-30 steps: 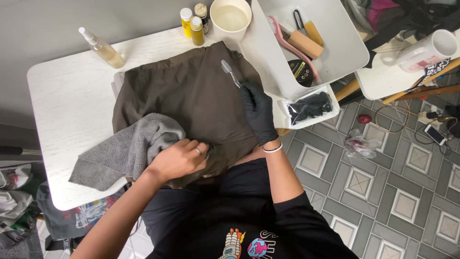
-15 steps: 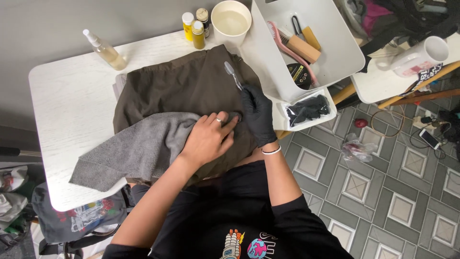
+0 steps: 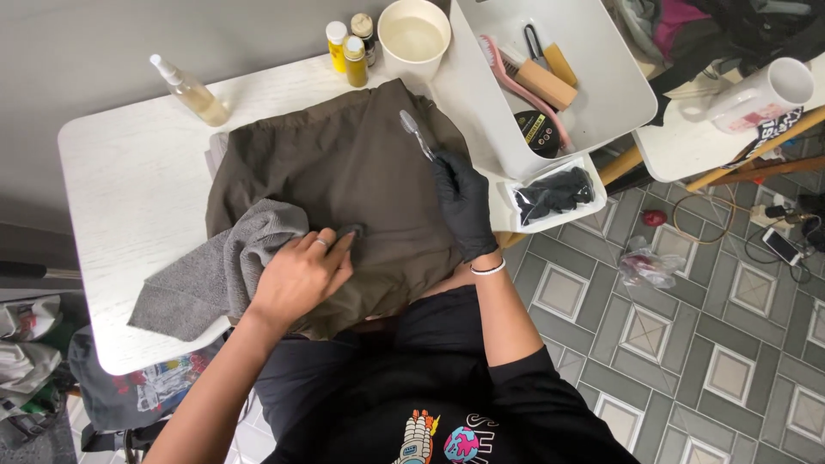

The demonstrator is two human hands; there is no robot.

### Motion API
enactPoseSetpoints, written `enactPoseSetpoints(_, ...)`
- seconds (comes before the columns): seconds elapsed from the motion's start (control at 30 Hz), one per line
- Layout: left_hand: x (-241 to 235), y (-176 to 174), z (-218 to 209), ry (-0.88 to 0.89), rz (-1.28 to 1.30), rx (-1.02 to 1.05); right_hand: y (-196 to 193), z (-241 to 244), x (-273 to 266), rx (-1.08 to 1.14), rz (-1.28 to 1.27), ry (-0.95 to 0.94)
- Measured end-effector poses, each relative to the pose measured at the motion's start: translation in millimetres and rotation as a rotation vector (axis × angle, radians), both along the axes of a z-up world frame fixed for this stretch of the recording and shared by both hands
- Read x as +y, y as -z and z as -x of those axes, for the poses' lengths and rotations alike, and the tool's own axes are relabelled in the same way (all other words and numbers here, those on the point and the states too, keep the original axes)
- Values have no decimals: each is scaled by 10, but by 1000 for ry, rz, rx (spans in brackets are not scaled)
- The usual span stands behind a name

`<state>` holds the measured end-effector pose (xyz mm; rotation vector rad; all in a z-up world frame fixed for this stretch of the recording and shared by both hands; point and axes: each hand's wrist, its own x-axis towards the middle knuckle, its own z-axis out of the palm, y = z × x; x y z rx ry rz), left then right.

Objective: The person scrubs a stain on a pair of brown shorts using a toothbrush and a liquid solution. They repeatedly apply the solution, scrub the fabric, and wipe the area with a gray towel.

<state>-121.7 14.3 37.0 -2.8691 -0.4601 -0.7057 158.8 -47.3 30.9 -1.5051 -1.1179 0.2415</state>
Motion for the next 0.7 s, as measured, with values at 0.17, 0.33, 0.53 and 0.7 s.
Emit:
enactPoseSetpoints(0.17,13,-174,-42,-202,160,-185,-65,52,-7,-4,8,6)
enactPoseSetpoints(0.33,-214,-202,-557,-160,398,-376,24,23,-11,-16,27,18)
enactPoseSetpoints(0.53,-280,89,-932,132,-37,-202,35,10,0,-39,-19,14)
enactPoseSetpoints(0.7,-167,-63,-661,179,-103,10,-42,1,4,-77,-13,-7)
